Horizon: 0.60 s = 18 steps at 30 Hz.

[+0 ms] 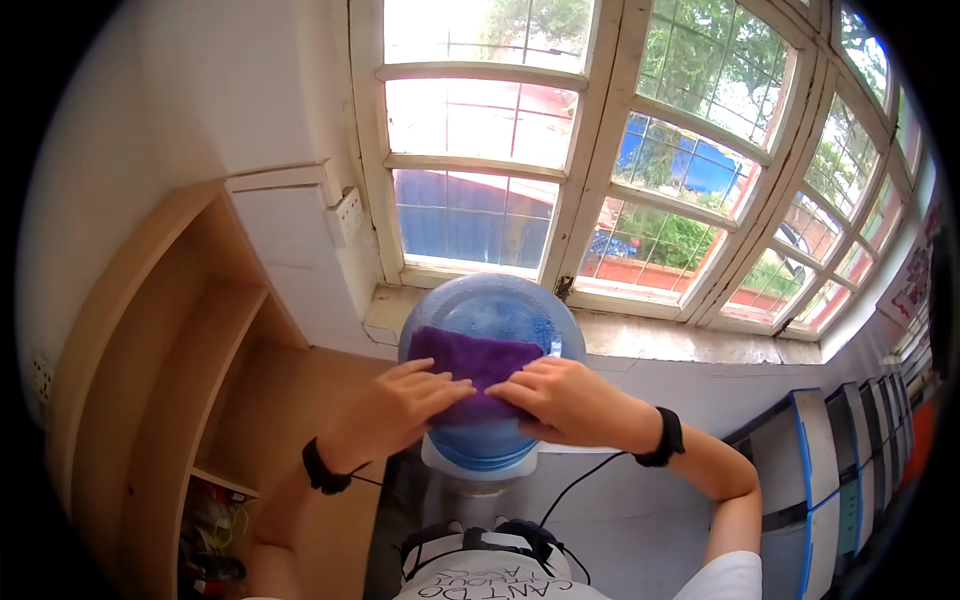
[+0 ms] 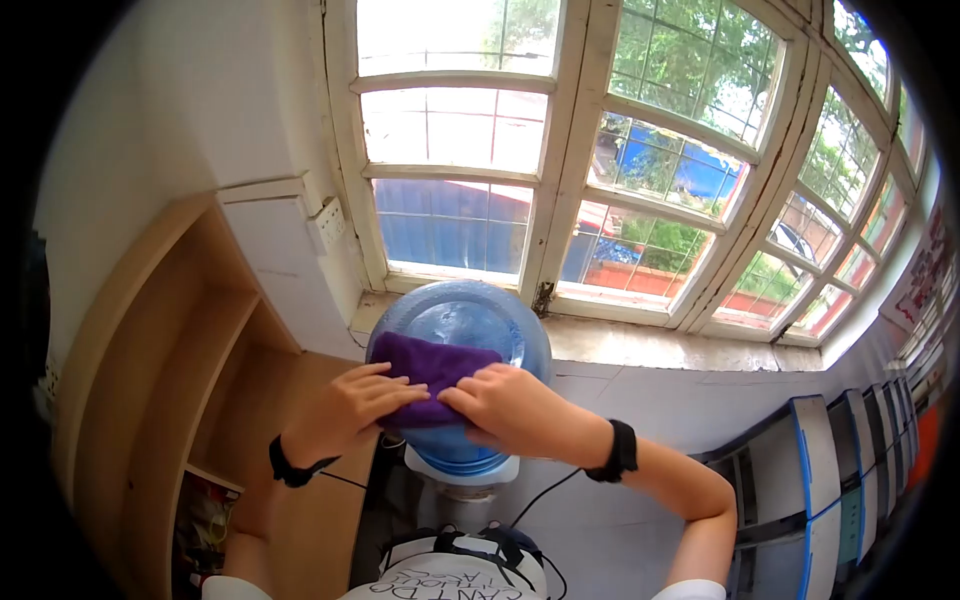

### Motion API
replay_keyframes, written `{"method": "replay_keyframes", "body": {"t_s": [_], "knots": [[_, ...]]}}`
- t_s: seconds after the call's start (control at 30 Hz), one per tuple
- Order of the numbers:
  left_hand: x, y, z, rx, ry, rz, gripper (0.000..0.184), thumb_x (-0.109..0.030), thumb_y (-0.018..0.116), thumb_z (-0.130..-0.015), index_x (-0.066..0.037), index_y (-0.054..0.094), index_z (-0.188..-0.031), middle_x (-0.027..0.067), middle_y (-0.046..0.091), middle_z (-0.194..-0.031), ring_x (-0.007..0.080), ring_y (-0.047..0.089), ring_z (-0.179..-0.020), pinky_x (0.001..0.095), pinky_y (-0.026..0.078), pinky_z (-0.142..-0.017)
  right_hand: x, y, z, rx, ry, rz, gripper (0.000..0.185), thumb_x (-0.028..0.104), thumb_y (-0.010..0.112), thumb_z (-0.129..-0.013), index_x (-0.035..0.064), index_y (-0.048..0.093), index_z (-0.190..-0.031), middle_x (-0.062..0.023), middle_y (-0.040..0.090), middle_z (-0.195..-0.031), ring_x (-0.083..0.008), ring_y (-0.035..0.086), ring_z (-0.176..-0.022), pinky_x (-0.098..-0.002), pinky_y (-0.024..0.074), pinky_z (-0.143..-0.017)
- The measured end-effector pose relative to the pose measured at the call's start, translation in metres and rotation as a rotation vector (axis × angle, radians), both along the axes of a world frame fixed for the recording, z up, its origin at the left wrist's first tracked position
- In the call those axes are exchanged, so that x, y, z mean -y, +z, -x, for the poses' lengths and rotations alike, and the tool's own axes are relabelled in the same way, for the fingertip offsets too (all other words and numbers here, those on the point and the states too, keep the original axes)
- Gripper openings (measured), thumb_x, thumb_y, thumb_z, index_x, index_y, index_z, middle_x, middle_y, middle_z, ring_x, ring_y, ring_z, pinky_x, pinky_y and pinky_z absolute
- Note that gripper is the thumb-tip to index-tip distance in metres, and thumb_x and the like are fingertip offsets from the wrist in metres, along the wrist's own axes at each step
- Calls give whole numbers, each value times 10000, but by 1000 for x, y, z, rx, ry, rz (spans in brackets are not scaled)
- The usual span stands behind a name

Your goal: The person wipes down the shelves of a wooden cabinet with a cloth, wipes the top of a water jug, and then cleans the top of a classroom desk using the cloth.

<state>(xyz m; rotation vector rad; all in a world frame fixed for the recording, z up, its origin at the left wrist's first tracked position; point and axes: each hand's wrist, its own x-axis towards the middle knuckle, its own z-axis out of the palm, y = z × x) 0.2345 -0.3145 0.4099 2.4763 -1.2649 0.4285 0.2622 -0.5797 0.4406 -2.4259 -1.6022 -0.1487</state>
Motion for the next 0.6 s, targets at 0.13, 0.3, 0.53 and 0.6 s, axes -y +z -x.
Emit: {"method": "replay_keyframes", "body": {"t_s": [0.13, 0.3, 0.53, 0.6], "knots": [[-9, -3, 14, -48, -62, 49, 531, 10, 617, -730, -112, 582, -1245, 70, 654, -1165, 232, 612, -1109, 435, 402, -1066, -8, 3, 28, -11, 52, -51, 439, 146, 719, -717, 21, 573, -1111, -95, 628, -890, -260, 628, -819, -350, 487, -784], [-30, -3, 10, -204, -278, 115, 503, -24, 670, -720, -118, 602, -1209, 84, 680, -1041, 244, 647, -1002, 422, 454, -1017, -19, 14, 42, -531, 22, -91, 374, 139, 684, -764, 14, 590, -1104, -155, 632, -864, -287, 635, -795, -383, 497, -716], [-46, 32, -17, -66, -220, 193, 344, -133, 671, -791, -119, 648, -1134, 57, 694, -1012, 274, 660, -942, 428, 471, -995, -38, 41, 16, -576, -15, -213, 346, 65, 630, -765, -2, 611, -1104, -149, 654, -807, -245, 638, -691, -312, 512, -656], [-47, 47, -33, 43, -183, 213, 333, -147, 663, -796, -132, 654, -1128, 58, 688, -1041, 263, 648, -962, 430, 459, -1008, -43, 64, 9, -438, -102, -208, 358, 56, 622, -758, 9, 616, -1113, -142, 660, -813, -236, 640, -692, -309, 512, -663]]}}
